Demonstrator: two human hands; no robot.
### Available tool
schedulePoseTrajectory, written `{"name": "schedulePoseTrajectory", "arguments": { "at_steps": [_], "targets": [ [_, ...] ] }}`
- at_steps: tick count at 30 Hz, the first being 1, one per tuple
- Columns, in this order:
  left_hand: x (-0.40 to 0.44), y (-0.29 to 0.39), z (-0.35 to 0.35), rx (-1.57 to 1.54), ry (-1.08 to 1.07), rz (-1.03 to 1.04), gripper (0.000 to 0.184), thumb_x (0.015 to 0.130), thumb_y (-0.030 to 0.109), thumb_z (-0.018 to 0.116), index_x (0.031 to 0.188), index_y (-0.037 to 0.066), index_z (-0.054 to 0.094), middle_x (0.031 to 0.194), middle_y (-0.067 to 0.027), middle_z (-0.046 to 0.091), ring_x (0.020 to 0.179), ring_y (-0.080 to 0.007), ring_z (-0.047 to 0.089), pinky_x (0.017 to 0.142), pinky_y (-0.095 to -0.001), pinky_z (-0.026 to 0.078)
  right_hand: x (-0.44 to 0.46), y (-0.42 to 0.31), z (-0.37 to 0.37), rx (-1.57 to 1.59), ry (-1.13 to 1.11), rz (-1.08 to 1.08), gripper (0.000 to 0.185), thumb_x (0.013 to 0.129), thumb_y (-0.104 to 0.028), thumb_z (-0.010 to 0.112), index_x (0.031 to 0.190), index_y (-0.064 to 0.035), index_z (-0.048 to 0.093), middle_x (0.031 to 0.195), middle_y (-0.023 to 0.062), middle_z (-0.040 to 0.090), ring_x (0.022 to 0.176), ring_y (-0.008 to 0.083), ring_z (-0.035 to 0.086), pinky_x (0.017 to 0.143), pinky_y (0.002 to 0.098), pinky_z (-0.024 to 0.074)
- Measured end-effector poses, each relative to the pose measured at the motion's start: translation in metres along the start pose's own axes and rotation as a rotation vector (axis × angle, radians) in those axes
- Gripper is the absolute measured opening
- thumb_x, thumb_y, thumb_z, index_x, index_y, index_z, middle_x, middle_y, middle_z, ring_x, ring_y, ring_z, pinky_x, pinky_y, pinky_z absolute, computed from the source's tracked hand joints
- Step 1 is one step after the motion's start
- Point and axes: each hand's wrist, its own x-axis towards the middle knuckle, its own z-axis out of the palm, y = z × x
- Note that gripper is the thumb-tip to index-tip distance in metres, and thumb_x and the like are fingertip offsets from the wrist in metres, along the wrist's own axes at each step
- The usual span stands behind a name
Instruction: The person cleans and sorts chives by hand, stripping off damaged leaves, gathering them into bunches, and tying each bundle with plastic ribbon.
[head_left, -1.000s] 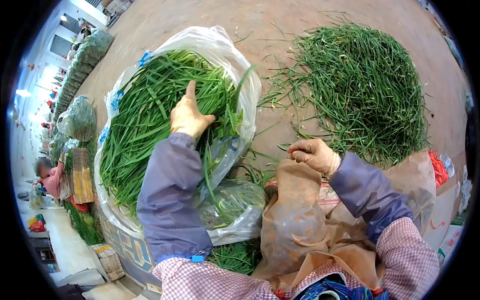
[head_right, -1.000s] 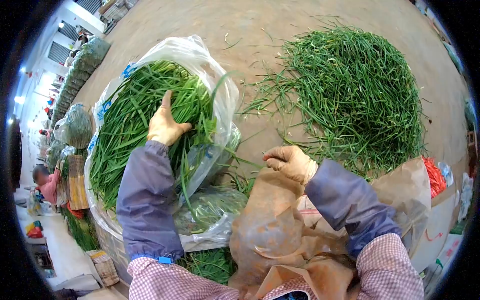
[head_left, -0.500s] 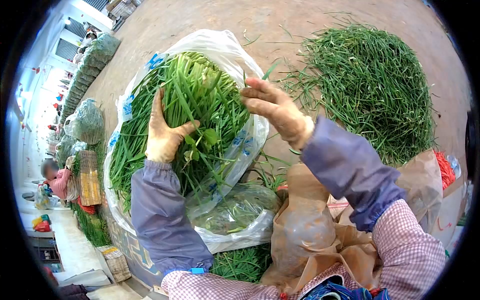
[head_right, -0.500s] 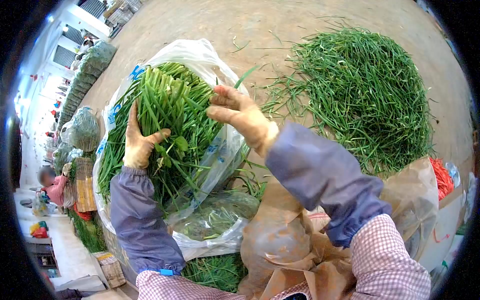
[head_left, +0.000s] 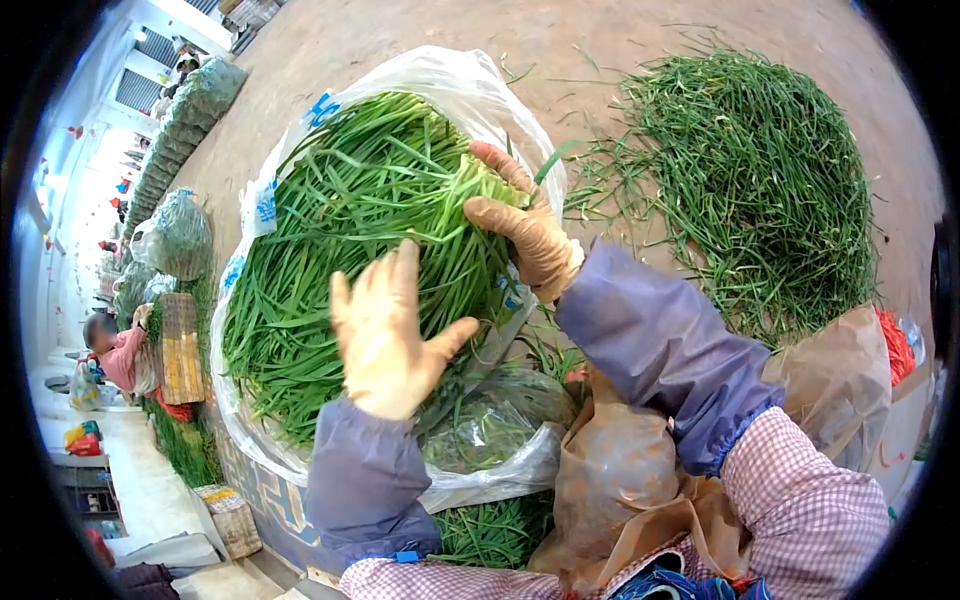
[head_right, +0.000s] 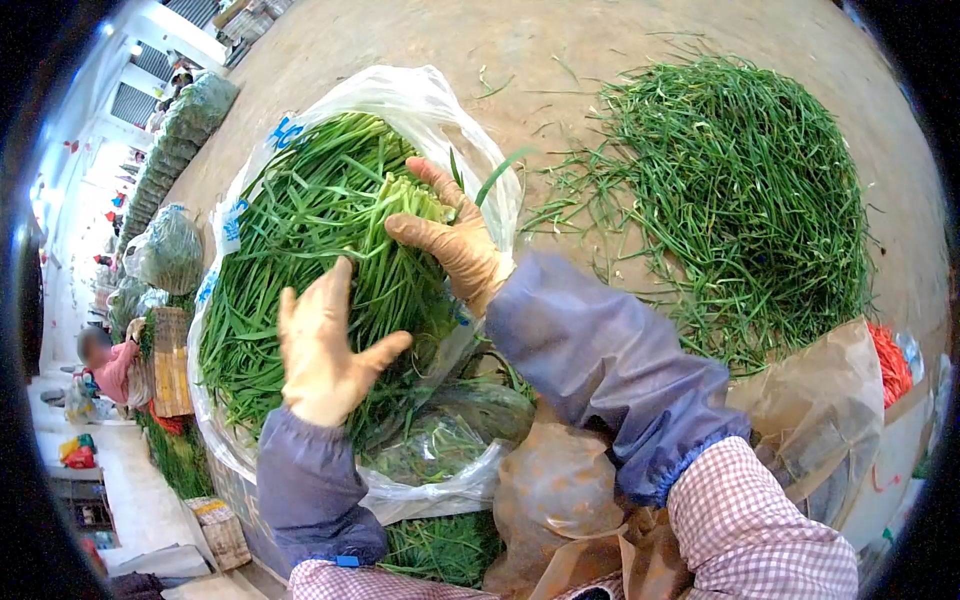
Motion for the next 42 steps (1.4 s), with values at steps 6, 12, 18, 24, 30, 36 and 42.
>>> {"name": "schedulePoseTrajectory", "arguments": {
  "at_steps": [6,12,18,24,30,36,42],
  "targets": [
    [0.042,-0.003,-0.053,-0.116,0.397,0.302,0.104,0.065,0.065,0.075,0.143,0.007,0.041,0.133,-0.0208,0.055,0.129,-0.0373,0.047,0.114,-0.0570,0.018,-0.007,0.003,-0.003,-0.077,-0.078,-0.059,0.072,0.075,-0.008,0.081,0.139,-0.0104,0.048,0.114,0.0040,0.065,0.103,0.0149,0.061,0.094,0.0315,0.0491],
    [0.065,-0.008,-0.002,-0.139,-0.176,0.198,0.119,0.051,0.056,0.087,0.144,0.004,0.036,0.135,-0.0145,0.055,0.130,-0.0298,0.049,0.114,-0.0599,0.014,-0.018,0.007,-0.003,-0.073,-0.004,-0.063,0.073,0.075,-0.011,0.083,0.139,-0.0119,0.047,0.118,0.0025,0.061,0.108,0.0147,0.057,0.096,0.0312,0.0474],
    [0.007,0.024,0.031,-0.075,0.041,-0.011,0.077,0.072,0.027,0.075,0.134,0.000,0.040,0.120,-0.0138,0.055,0.118,-0.0303,0.052,0.113,-0.0614,0.015,-0.036,0.023,0.010,-0.586,-0.124,-0.143,0.104,0.067,-0.012,0.088,0.152,-0.0191,0.028,0.146,0.0076,0.040,0.132,0.0215,0.039,0.111,0.0370,0.0336],
    [-0.051,0.031,0.048,-0.112,0.064,-0.116,0.080,0.072,0.034,0.074,0.138,0.002,0.043,0.137,-0.0175,0.049,0.133,-0.0358,0.040,0.116,-0.0587,0.006,-0.047,0.034,0.025,-0.787,-0.363,-0.338,0.047,0.076,-0.016,0.082,0.117,-0.0084,0.060,0.118,0.0104,0.059,0.111,0.0233,0.058,0.096,0.0362,0.0463],
    [-0.072,0.017,0.016,-0.751,0.080,-0.299,0.054,0.076,0.019,0.070,0.127,0.002,0.057,0.125,-0.0175,0.061,0.125,-0.0333,0.052,0.117,-0.0543,0.018,-0.060,0.040,0.023,-0.775,-0.421,-0.549,0.020,0.078,-0.010,0.077,0.091,-0.0072,0.061,0.093,0.0101,0.062,0.093,0.0281,0.064,0.076,0.0380,0.0532],
    [-0.052,-0.050,-0.008,-1.135,0.541,-0.308,0.031,0.096,0.006,0.048,0.123,-0.006,0.057,0.119,-0.0199,0.063,0.111,-0.0267,0.061,0.102,-0.0416,0.047,-0.079,0.037,0.037,-0.815,-0.862,-0.687,0.019,0.072,-0.006,0.071,0.085,-0.0073,0.058,0.086,0.0079,0.057,0.077,0.0311,0.058,0.066,0.0408,0.0477],
    [-0.002,-0.037,0.006,-0.997,0.109,-0.187,0.027,0.090,-0.006,0.050,0.113,-0.005,0.065,0.105,-0.0136,0.070,0.097,-0.0195,0.066,0.094,-0.0317,0.049,-0.088,0.033,0.038,-0.888,-1.085,-0.644,0.024,0.068,-0.017,0.070,0.085,-0.0066,0.057,0.085,0.0093,0.053,0.079,0.0330,0.055,0.069,0.0423,0.0465]
  ]
}}
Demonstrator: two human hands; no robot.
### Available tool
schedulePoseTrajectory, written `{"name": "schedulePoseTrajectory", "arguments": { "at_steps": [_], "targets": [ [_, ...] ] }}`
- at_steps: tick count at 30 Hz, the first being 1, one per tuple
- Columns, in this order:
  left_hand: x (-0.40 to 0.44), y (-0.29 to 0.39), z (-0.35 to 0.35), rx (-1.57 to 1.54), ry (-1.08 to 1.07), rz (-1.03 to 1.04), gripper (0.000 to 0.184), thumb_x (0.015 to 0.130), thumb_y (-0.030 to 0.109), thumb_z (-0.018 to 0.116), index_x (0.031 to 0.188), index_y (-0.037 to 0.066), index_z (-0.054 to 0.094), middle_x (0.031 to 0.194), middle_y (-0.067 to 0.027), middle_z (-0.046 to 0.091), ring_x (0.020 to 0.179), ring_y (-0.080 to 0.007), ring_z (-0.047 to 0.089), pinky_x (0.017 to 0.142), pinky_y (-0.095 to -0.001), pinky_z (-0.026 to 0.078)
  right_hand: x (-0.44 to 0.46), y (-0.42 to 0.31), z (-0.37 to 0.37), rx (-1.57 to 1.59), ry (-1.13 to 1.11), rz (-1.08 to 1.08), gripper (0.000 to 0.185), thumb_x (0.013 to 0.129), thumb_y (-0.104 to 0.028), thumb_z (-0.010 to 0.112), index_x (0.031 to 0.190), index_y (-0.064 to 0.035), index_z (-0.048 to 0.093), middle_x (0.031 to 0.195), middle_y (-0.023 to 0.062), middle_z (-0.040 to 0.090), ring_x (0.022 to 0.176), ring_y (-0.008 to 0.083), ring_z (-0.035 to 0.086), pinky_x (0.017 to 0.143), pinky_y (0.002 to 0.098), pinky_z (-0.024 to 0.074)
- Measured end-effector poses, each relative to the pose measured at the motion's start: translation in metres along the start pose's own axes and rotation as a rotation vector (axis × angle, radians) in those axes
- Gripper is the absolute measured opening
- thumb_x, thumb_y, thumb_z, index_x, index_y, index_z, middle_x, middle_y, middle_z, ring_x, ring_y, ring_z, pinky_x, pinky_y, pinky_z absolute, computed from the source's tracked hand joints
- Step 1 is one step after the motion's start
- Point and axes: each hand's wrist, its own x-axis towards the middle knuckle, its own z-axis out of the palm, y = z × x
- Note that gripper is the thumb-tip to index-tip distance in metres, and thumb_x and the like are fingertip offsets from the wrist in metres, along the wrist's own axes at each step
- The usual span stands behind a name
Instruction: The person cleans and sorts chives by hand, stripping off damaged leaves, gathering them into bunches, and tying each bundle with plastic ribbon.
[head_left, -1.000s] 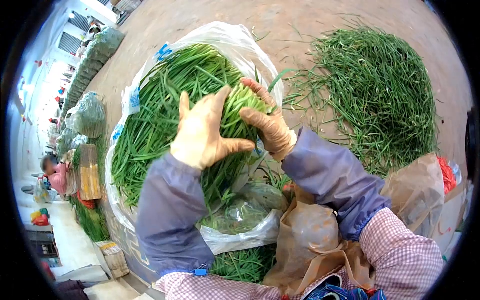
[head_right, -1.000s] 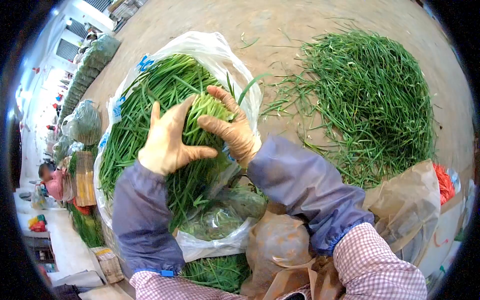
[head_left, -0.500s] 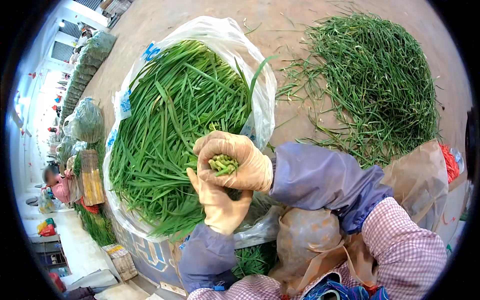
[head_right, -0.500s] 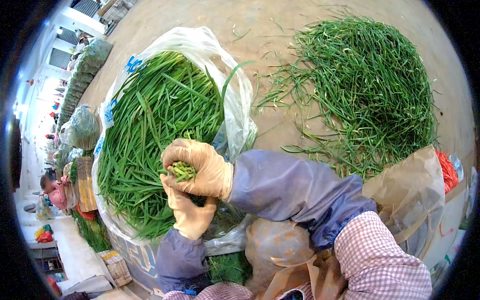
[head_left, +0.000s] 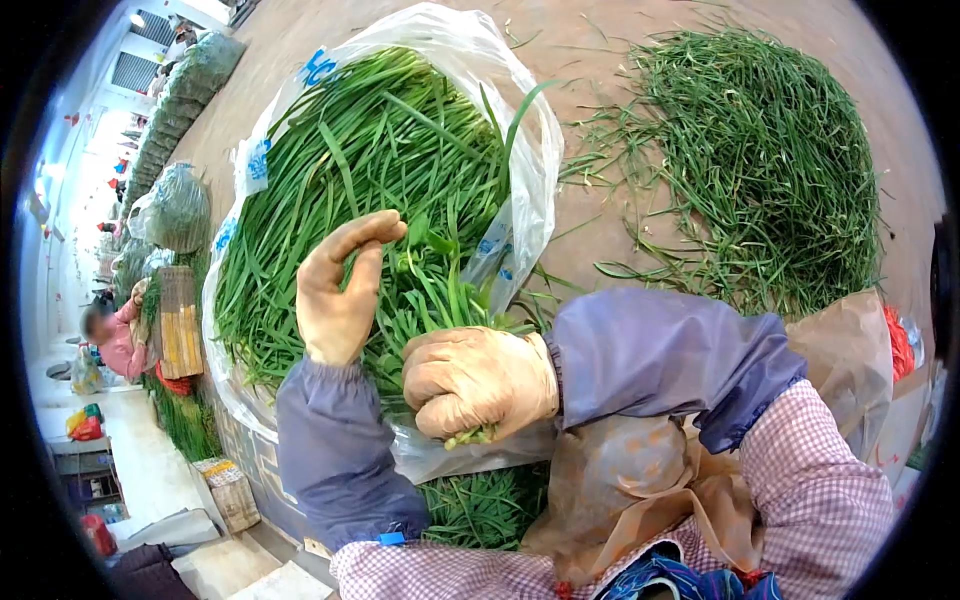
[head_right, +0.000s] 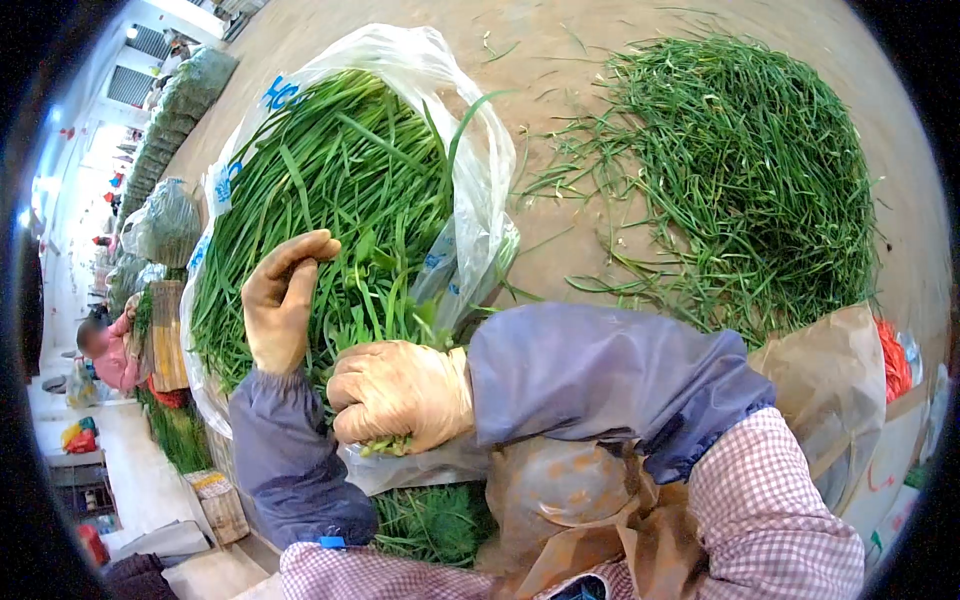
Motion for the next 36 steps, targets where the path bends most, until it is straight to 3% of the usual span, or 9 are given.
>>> {"name": "schedulePoseTrajectory", "arguments": {
  "at_steps": [6,12,18,20,24,26,30,32,36],
  "targets": [
    [0.009,-0.030,-0.004,0.527,-0.489,0.217,0.045,0.071,-0.010,0.055,0.108,0.010,0.071,0.128,-0.0112,0.061,0.120,-0.0306,0.055,0.106,-0.0405,0.041,-0.010,0.006,0.009,0.032,0.080,-0.009,0.032,0.061,-0.018,0.073,0.090,-0.0079,0.061,0.086,0.0101,0.055,0.082,0.0341,0.055,0.072,0.0438,0.0453],
    [0.024,-0.062,-0.012,0.942,-0.473,0.468,0.032,0.068,0.002,0.070,0.099,0.012,0.070,0.125,-0.0088,0.062,0.107,-0.0320,0.059,0.089,-0.0434,0.048,-0.011,0.000,0.001,0.030,0.089,0.002,0.023,0.070,-0.014,0.071,0.087,-0.0072,0.058,0.086,0.0090,0.054,0.081,0.0318,0.056,0.078,0.0450,0.0483],
    [0.024,-0.050,-0.054,1.168,-0.277,0.465,0.033,0.080,0.008,0.063,0.111,0.017,0.071,0.118,-0.0110,0.067,0.100,-0.0297,0.064,0.085,-0.0418,0.049,-0.013,0.000,0.000,0.044,0.114,-0.016,0.021,0.072,-0.013,0.071,0.086,-0.0080,0.057,0.086,0.0083,0.053,0.078,0.0318,0.056,0.072,0.0442,0.0471],
    [0.026,-0.056,-0.078,1.144,-0.203,0.472,0.029,0.084,0.010,0.064,0.111,0.015,0.072,0.115,-0.0126,0.068,0.099,-0.0270,0.066,0.084,-0.0398,0.051,-0.012,0.000,0.001,0.046,0.121,-0.032,0.019,0.072,-0.013,0.071,0.085,-0.0085,0.057,0.085,0.0081,0.053,0.077,0.0317,0.055,0.070,0.0436,0.0463],
    [0.031,-0.053,-0.132,0.710,0.131,-0.307,0.025,0.089,0.014,0.066,0.114,0.011,0.071,0.093,-0.0079,0.073,0.073,-0.0111,0.065,0.067,-0.0241,0.053,-0.015,0.001,-0.002,0.068,0.128,0.017,0.017,0.073,-0.012,0.071,0.083,-0.0098,0.057,0.084,0.0079,0.053,0.075,0.0314,0.055,0.068,0.0427,0.0455],
    [0.041,-0.026,-0.149,0.488,0.230,-0.417,0.025,0.090,0.015,0.065,0.114,0.008,0.070,0.088,-0.0057,0.073,0.061,-0.0076,0.058,0.056,-0.0212,0.048,-0.018,0.001,-0.004,0.064,0.128,0.042,0.016,0.073,-0.012,0.071,0.082,-0.0103,0.057,0.084,0.0079,0.053,0.075,0.0315,0.055,0.068,0.0424,0.0455],
    [0.090,0.045,-0.129,0.309,0.354,-0.136,0.029,0.092,0.023,0.065,0.113,0.004,0.069,0.091,-0.0066,0.072,0.062,-0.0078,0.059,0.055,-0.0203,0.048,-0.018,0.000,0.003,0.014,0.105,0.039,0.017,0.073,-0.012,0.072,0.082,-0.0108,0.058,0.084,0.0078,0.054,0.077,0.0319,0.056,0.068,0.0421,0.0454],
    [0.109,0.105,-0.059,0.092,-0.006,-0.039,0.046,0.090,0.029,0.068,0.129,0.005,0.059,0.113,-0.0117,0.067,0.097,-0.0173,0.066,0.091,-0.0288,0.051,-0.018,-0.002,0.006,0.006,0.105,0.037,0.017,0.072,-0.012,0.072,0.082,-0.0110,0.058,0.084,0.0076,0.055,0.078,0.0320,0.056,0.068,0.0419,0.0455],
    [0.103,0.120,0.036,-0.011,-0.719,0.122,0.055,0.092,0.039,0.065,0.135,0.007,0.055,0.127,-0.0142,0.061,0.116,-0.0224,0.058,0.102,-0.0357,0.044,-0.018,0.000,0.000,0.044,0.111,0.080,0.017,0.072,-0.013,0.072,0.083,-0.0124,0.058,0.086,0.0065,0.055,0.080,0.0310,0.056,0.069,0.0416,0.0455]
  ]
}}
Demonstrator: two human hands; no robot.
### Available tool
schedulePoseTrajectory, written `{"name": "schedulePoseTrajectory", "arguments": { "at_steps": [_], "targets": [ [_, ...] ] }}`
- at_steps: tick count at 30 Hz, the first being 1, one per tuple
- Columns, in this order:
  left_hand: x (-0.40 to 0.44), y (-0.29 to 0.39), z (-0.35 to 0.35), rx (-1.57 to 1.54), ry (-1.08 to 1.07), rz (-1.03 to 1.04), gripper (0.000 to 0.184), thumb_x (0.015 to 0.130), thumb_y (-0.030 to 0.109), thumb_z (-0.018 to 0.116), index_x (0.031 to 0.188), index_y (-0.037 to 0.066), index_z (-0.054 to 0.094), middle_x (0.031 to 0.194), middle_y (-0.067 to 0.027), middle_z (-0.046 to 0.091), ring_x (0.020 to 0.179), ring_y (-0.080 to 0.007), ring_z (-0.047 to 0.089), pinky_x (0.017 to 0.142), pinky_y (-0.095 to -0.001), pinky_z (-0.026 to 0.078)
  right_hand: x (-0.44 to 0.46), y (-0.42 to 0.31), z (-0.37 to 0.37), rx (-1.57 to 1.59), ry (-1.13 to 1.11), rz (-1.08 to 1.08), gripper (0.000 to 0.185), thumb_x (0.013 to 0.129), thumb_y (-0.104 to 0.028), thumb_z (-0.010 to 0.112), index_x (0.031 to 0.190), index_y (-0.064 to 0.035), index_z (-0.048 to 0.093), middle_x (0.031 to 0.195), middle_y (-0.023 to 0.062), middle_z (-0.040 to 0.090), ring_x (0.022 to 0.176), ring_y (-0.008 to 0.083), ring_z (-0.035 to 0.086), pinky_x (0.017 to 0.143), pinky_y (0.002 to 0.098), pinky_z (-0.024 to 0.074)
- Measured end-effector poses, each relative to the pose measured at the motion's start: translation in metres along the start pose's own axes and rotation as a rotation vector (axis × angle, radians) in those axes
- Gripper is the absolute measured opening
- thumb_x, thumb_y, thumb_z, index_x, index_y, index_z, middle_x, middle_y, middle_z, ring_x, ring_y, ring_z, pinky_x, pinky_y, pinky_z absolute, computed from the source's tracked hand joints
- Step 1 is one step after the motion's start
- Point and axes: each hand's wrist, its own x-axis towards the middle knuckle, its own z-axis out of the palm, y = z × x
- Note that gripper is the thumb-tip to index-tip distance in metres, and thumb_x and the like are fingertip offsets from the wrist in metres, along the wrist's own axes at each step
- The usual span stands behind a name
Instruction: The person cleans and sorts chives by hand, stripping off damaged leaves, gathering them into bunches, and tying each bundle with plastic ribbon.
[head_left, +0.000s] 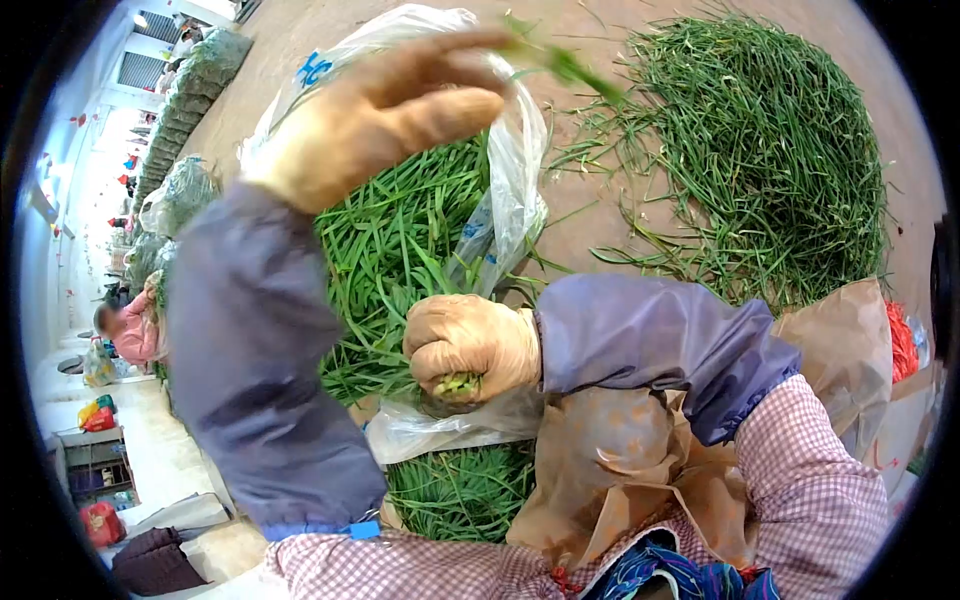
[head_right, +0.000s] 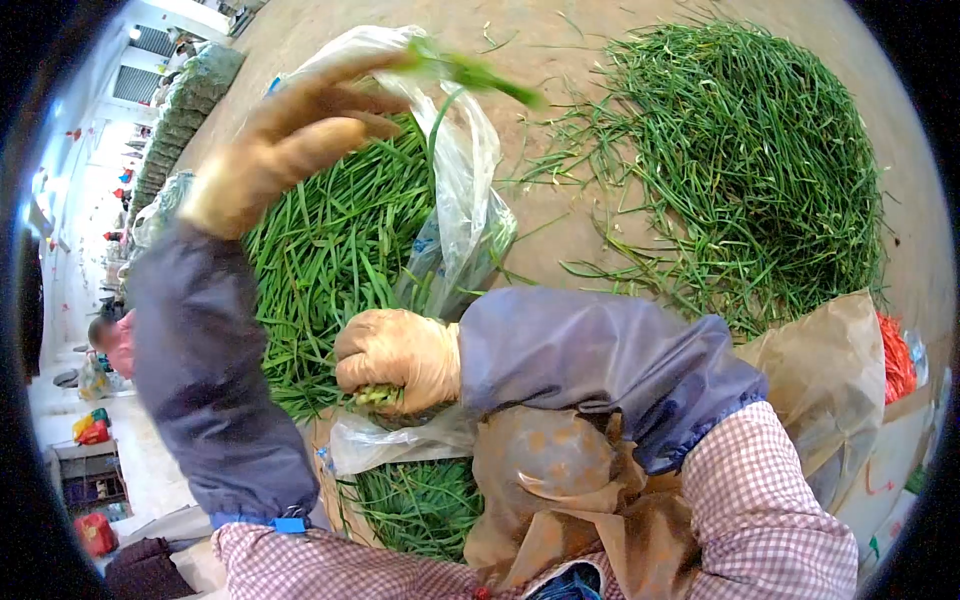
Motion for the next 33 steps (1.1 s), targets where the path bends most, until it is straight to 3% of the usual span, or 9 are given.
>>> {"name": "schedulePoseTrajectory", "arguments": {
  "at_steps": [4,10,15,16,18,20,25,30,33],
  "targets": [
    [-0.009,-0.096,0.033,-0.240,-0.543,-0.457,0.046,0.098,0.029,0.057,0.135,0.003,0.053,0.131,-0.0134,0.059,0.115,-0.0211,0.059,0.103,-0.0354,0.044,0.002,-0.011,-0.014,-0.021,0.140,0.105,0.018,0.074,-0.009,0.072,0.085,-0.0111,0.059,0.085,0.0057,0.060,0.080,0.0265,0.059,0.073,0.0399,0.0471],
    [-0.108,-0.232,0.064,-0.356,-0.419,-0.538,0.035,0.089,0.030,0.070,0.113,0.004,0.069,0.090,0.0003,0.071,0.073,-0.0069,0.060,0.067,-0.0260,0.050,-0.009,-0.075,-0.106,0.256,0.457,0.384,0.012,0.085,-0.007,0.069,0.092,-0.0079,0.061,0.090,0.0054,0.065,0.082,0.0136,0.063,0.075,0.0280,0.0528],
    [-0.103,-0.153,0.082,0.147,-0.284,-0.651,0.039,0.087,0.028,0.065,0.119,0.007,0.067,0.102,-0.0089,0.072,0.093,-0.0165,0.065,0.089,-0.0293,0.048,-0.071,-0.145,-0.246,0.160,0.740,0.404,0.017,0.084,-0.015,0.066,0.092,-0.0077,0.053,0.091,0.0090,0.060,0.089,0.0222,0.064,0.077,0.0376,0.0560],
    [-0.099,-0.144,0.083,0.198,-0.256,-0.670,0.038,0.086,0.025,0.064,0.119,0.007,0.067,0.104,-0.0087,0.072,0.095,-0.0164,0.065,0.090,-0.0296,0.048,-0.083,-0.161,-0.267,-0.004,0.890,0.617,0.013,0.084,-0.014,0.068,0.090,-0.0084,0.058,0.088,0.0058,0.061,0.086,0.0212,0.064,0.079,0.0370,0.0553],
    [-0.096,-0.146,0.078,-0.105,-0.182,-0.620,0.038,0.084,0.020,0.065,0.118,0.001,0.066,0.106,-0.0091,0.071,0.100,-0.0177,0.063,0.093,-0.0295,0.047,-0.126,-0.165,-0.306,-0.605,0.857,0.636,0.008,0.084,-0.011,0.071,0.087,-0.0093,0.064,0.083,0.0028,0.064,0.082,0.0169,0.064,0.078,0.0346,0.0550],
    [-0.092,-0.129,0.073,-0.153,-0.029,-0.578,0.038,0.084,0.016,0.068,0.119,0.000,0.065,0.106,-0.0106,0.071,0.101,-0.0182,0.064,0.095,-0.0305,0.046,-0.126,-0.188,-0.302,-0.533,0.872,0.482,0.007,0.082,-0.007,0.073,0.084,-0.0113,0.067,0.081,0.0010,0.066,0.080,0.0115,0.062,0.076,0.0321,0.0545],
    [-0.061,-0.010,0.057,-0.275,0.281,-0.138,0.042,0.088,0.015,0.069,0.125,0.000,0.058,0.116,-0.0170,0.066,0.109,-0.0247,0.064,0.101,-0.0372,0.049,-0.076,-0.216,-0.289,-1.195,0.751,0.323,0.011,0.079,-0.007,0.075,0.086,-0.0098,0.066,0.074,-0.0028,0.062,0.067,0.0068,0.058,0.062,0.0237,0.0513],
    [-0.010,0.168,0.086,0.221,0.157,0.512,0.079,0.082,0.039,0.073,0.143,0.001,0.040,0.134,-0.0131,0.055,0.126,-0.0226,0.050,0.108,-0.0348,0.037,0.012,-0.249,-0.192,-0.553,0.777,0.125,0.010,0.083,0.002,0.070,0.090,-0.0042,0.064,0.086,0.0027,0.069,0.079,0.0117,0.064,0.074,0.0267,0.0536],
    [-0.020,0.229,0.123,0.214,-0.203,0.457,0.100,0.072,0.037,0.083,0.146,-0.003,0.028,0.137,-0.0201,0.046,0.127,-0.0291,0.045,0.108,-0.0390,0.038,0.036,-0.282,-0.146,0.076,0.764,0.052,0.005,0.084,-0.005,0.066,0.089,-0.0042,0.063,0.085,0.0047,0.067,0.075,0.0133,0.063,0.072,0.0278,0.0529]
  ]
}}
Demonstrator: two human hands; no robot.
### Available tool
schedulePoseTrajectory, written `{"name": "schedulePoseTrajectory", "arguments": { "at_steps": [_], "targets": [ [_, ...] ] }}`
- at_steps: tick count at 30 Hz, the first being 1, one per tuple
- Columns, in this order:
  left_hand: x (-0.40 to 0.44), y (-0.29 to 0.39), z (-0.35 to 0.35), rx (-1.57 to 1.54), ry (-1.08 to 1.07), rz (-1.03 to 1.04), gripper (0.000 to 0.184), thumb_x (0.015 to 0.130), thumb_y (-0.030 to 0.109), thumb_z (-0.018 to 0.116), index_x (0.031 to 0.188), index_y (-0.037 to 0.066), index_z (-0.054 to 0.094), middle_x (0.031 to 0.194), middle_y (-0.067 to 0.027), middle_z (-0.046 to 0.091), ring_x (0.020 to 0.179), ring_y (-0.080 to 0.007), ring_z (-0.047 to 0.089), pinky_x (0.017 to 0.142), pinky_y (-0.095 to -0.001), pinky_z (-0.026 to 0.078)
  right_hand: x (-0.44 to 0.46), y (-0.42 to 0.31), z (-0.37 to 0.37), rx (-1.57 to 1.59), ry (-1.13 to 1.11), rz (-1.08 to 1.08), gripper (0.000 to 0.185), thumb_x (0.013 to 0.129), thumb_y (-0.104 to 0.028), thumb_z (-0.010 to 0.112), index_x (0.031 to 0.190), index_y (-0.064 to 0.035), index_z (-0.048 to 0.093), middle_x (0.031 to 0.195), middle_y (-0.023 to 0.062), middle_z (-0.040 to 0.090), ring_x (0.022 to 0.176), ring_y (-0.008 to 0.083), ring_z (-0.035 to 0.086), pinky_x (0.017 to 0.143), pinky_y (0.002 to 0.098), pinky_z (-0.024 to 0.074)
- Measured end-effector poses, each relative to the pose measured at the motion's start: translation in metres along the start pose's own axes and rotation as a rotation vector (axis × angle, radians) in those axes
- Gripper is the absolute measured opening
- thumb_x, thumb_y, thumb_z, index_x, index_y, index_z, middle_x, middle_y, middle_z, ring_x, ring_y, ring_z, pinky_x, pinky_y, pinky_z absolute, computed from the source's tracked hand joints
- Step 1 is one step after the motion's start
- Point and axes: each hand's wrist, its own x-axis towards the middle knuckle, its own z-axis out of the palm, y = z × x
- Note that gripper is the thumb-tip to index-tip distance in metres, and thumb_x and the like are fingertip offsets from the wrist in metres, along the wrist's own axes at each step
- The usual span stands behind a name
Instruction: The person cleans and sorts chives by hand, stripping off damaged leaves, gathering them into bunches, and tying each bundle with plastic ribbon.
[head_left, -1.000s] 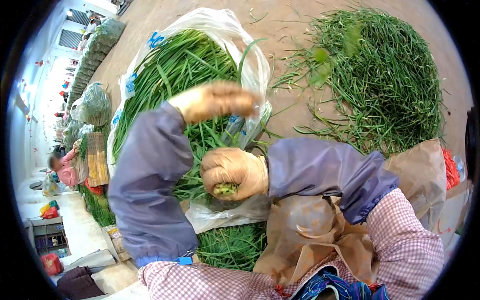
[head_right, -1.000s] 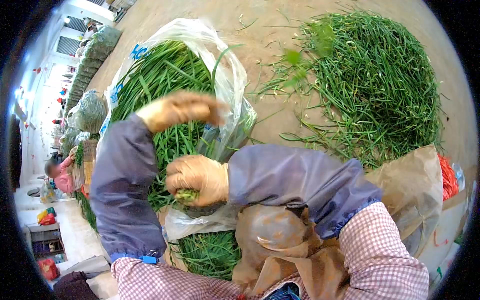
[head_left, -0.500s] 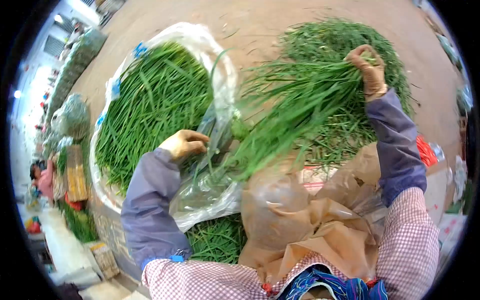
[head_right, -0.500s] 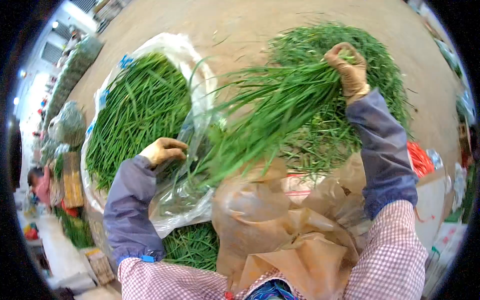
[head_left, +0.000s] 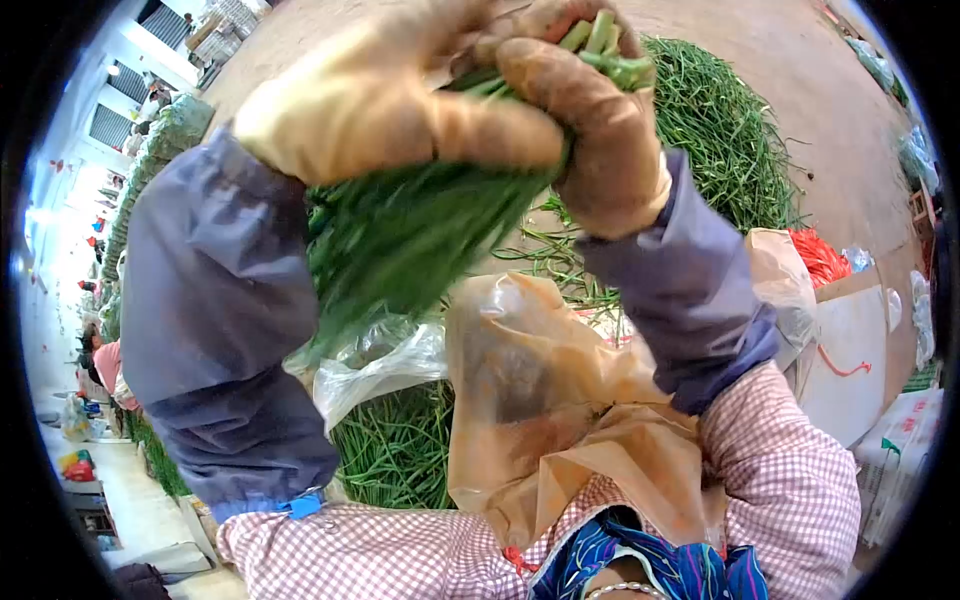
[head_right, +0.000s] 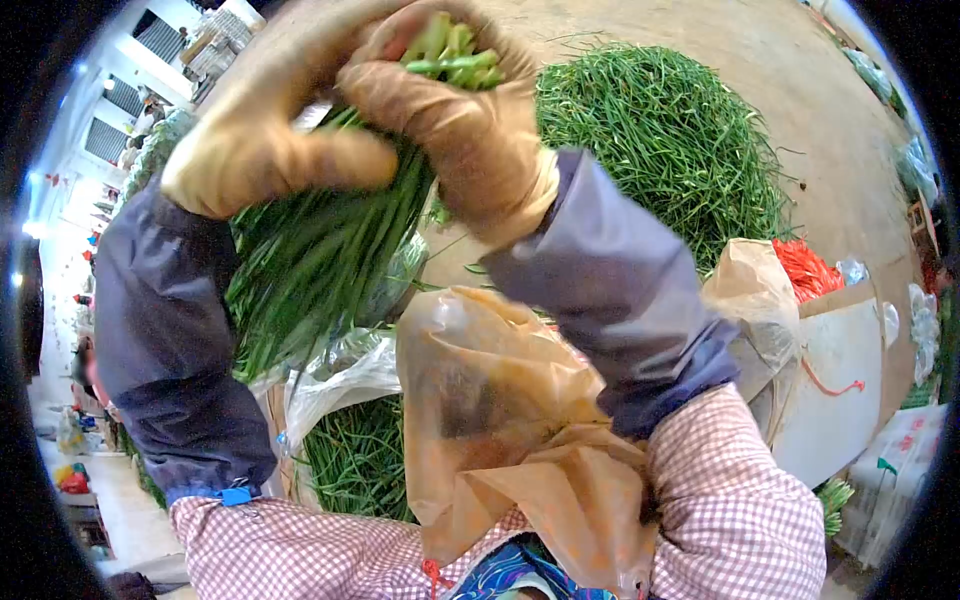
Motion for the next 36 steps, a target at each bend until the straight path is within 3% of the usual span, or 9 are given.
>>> {"name": "schedulePoseTrajectory", "arguments": {
  "at_steps": [2,6,11,17,19,22,24,29,36],
  "targets": [
    [-0.004,0.002,0.024,-0.327,-0.067,-0.179,0.100,0.069,0.040,0.083,0.147,0.001,0.033,0.133,-0.0072,0.051,0.124,-0.0151,0.047,0.105,-0.0295,0.036,-0.025,-0.013,0.006,0.305,0.089,0.152,0.008,0.082,-0.012,0.068,0.088,-0.0061,0.065,0.083,0.0036,0.067,0.074,0.0127,0.064,0.070,0.0278,0.0533],
    [-0.084,-0.019,0.120,-0.513,-0.151,-0.617,0.109,0.074,0.042,0.082,0.153,0.003,0.017,0.141,-0.0190,0.048,0.132,-0.0289,0.044,0.112,-0.0405,0.034,-0.100,0.003,-0.057,0.682,0.137,0.555,0.016,0.081,-0.014,0.069,0.091,-0.0074,0.059,0.088,0.0114,0.065,0.084,0.0255,0.066,0.079,0.0409,0.0568],
    [-0.150,0.026,0.200,-0.584,-0.609,-0.981,0.081,0.083,0.026,0.076,0.148,0.005,0.031,0.122,-0.0158,0.063,0.108,-0.0219,0.063,0.094,-0.0333,0.050,-0.159,-0.005,-0.159,0.486,0.177,0.734,0.022,0.078,-0.014,0.071,0.093,-0.0126,0.054,0.087,0.0074,0.055,0.088,0.0292,0.060,0.086,0.0472,0.0510],
    [-0.136,0.075,0.125,0.040,0.226,-0.731,0.071,0.076,0.022,0.079,0.138,0.002,0.050,0.117,-0.0116,0.067,0.111,-0.0207,0.062,0.095,-0.0340,0.047,-0.149,-0.024,-0.157,0.431,-0.018,0.631,0.026,0.078,-0.017,0.071,0.096,-0.0125,0.054,0.090,0.0074,0.054,0.090,0.0283,0.059,0.090,0.0474,0.0481],
    [-0.102,0.080,0.114,0.025,0.333,-0.506,0.093,0.074,0.053,0.075,0.145,0.004,0.041,0.131,-0.0131,0.059,0.124,-0.0246,0.053,0.107,-0.0411,0.036,-0.148,-0.027,-0.147,0.444,-0.057,0.615,0.026,0.079,-0.017,0.070,0.097,-0.0119,0.053,0.091,0.0077,0.054,0.092,0.0290,0.059,0.089,0.0484,0.0483],
    [-0.044,0.036,0.138,-0.062,0.213,-0.219,0.112,0.068,0.052,0.081,0.152,0.005,0.023,0.147,-0.0251,0.040,0.137,-0.0380,0.037,0.112,-0.0512,0.032,-0.146,-0.031,-0.131,0.444,-0.039,0.616,0.026,0.079,-0.016,0.069,0.098,-0.0112,0.052,0.093,0.0090,0.055,0.093,0.0291,0.060,0.089,0.0478,0.0498],
    [-0.015,0.009,0.175,-0.272,0.048,-0.482,0.125,0.066,0.053,0.084,0.154,0.006,0.008,0.146,-0.0270,0.039,0.137,-0.0389,0.036,0.113,-0.0499,0.031,-0.145,-0.034,-0.124,0.500,-0.002,0.586,0.025,0.078,-0.013,0.070,0.097,-0.0071,0.056,0.090,0.0113,0.059,0.090,0.0320,0.063,0.086,0.0491,0.0534],
    [-0.050,-0.021,0.264,-1.202,-0.113,-0.514,0.093,0.072,0.040,0.080,0.146,0.004,0.036,0.134,-0.0086,0.053,0.124,-0.0199,0.049,0.106,-0.0357,0.037,-0.161,-0.044,-0.140,0.503,0.059,0.587,0.030,0.077,-0.017,0.072,0.101,-0.0074,0.057,0.090,0.0127,0.060,0.088,0.0352,0.064,0.083,0.0490,0.0540],
    [-0.084,-0.018,0.293,-1.369,0.282,-0.600,0.101,0.072,0.045,0.078,0.149,0.003,0.028,0.141,-0.0111,0.045,0.128,-0.0217,0.044,0.107,-0.0353,0.035,-0.186,-0.013,-0.143,0.545,0.367,0.768,0.068,0.083,-0.046,0.073,0.133,-0.0066,0.048,0.108,0.0135,0.067,0.102,0.0310,0.065,0.092,0.0474,0.0532]
  ]
}}
